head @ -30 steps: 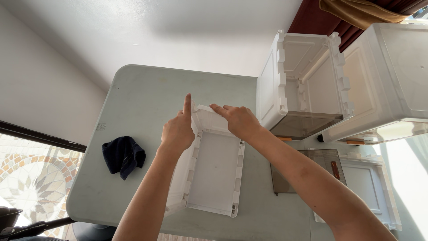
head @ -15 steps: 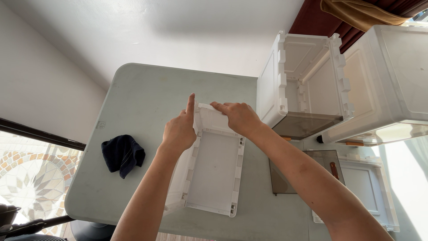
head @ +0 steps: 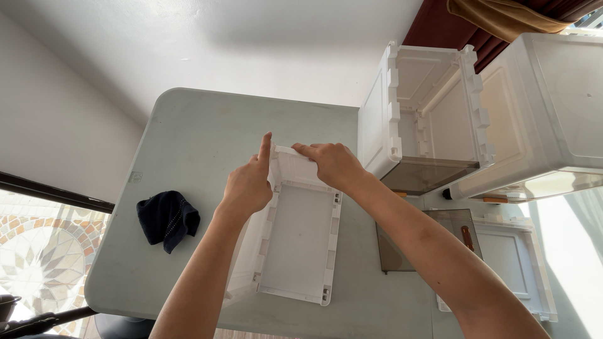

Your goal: The person assembles a white plastic storage cabinet by hand on a table. They connect side panels to a base, attach a translucent drawer front, and then place the completed unit next to another similar cabinet.

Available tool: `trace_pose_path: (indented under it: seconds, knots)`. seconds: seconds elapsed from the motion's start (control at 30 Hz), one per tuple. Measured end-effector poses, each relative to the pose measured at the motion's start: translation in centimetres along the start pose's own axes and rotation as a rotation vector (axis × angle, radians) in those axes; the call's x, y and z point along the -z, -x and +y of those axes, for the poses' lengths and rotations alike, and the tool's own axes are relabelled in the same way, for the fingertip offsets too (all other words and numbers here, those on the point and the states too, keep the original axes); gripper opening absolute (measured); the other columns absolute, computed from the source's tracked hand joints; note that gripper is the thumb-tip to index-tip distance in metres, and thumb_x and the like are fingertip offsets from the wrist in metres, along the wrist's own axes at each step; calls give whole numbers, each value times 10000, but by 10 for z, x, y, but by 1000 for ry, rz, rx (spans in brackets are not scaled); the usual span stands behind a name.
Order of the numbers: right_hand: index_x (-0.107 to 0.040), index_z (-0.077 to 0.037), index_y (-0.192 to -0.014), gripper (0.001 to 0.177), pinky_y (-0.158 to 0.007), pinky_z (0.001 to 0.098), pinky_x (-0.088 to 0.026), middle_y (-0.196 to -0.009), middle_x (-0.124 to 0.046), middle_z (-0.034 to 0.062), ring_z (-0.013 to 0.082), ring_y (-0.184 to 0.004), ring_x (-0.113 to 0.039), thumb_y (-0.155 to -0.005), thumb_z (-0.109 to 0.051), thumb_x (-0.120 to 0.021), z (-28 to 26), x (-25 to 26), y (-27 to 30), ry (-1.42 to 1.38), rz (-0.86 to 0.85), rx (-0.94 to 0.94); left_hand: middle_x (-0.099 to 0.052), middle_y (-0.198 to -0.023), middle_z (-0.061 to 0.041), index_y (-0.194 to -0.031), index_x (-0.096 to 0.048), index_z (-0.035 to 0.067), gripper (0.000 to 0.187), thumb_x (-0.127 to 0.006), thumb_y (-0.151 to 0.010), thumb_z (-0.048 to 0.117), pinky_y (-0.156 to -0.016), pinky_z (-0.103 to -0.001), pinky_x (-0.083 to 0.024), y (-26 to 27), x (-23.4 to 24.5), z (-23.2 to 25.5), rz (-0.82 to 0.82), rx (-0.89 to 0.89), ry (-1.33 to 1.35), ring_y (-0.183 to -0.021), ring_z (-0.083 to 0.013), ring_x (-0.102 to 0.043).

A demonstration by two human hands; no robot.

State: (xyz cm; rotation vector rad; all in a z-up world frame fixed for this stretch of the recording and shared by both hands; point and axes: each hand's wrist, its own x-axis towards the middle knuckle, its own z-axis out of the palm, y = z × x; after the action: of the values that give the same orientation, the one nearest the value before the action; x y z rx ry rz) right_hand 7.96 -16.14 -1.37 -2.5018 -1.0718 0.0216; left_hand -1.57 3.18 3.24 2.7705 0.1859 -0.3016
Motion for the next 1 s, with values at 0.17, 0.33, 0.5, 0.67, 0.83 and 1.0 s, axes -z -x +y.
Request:
trace_pose_path:
  seconds: [0.17,0.33,0.5,0.67,0.83,1.0]
  knots:
    - [-642,-251,-1355,651,-673,350,-608,-1026,-777,32,212,-754,-733,-836,127,-541,1,0,0,2,23,11,-662,-1195,-176,-1635,-13,162,1076,-629,-780,-55,-726,-428,-601,0,2,1,-31,2,-41,-858,-329,-719]
    - [-600,-268,-1409,714,-626,360,-594,-1027,-762,18,227,-706,-708,-818,125,-523,0,6,2,91,-15,16,-613,-1283,-185,-1624,-59,322,1105,-649,-768,-53,-706,-420,-616,1,-1,7,-23,16,-85,-891,-340,-731]
    - [-490,-234,-1516,739,-695,364,-587,-1051,-723,31,231,-854,-698,-845,74,-515,-9,8,5,229,-83,13,-568,-1363,-200,-1603,-98,495,1094,-654,-815,-20,-699,-398,-633,-1,-4,10,-37,26,-151,-876,-335,-751]
    - [-547,-83,-1352,504,-926,442,-587,-1117,-667,52,279,-1071,-666,-852,-61,-611,-26,-1,18,316,523,311,-584,-1346,-186,-1605,-97,492,1073,-640,-834,-19,-683,-393,-634,-2,-6,11,-21,37,-147,-856,-318,-746]
    - [-629,-32,-1157,208,-790,316,-620,-1091,-684,76,223,-965,-714,-957,-4,-679,-40,-41,41,-276,484,180,-569,-1357,-193,-1594,-113,493,1070,-644,-821,-22,-689,-390,-628,-3,-5,8,-23,44,-133,-835,-315,-743]
    - [-659,30,-1086,203,-729,313,-658,-1065,-709,131,236,-875,-759,-918,-73,-708,-31,-104,35,-586,369,-183,-570,-1366,-196,-1600,-143,478,1021,-604,-846,-34,-687,-389,-629,-2,-8,8,3,24,-108,-816,-316,-747]
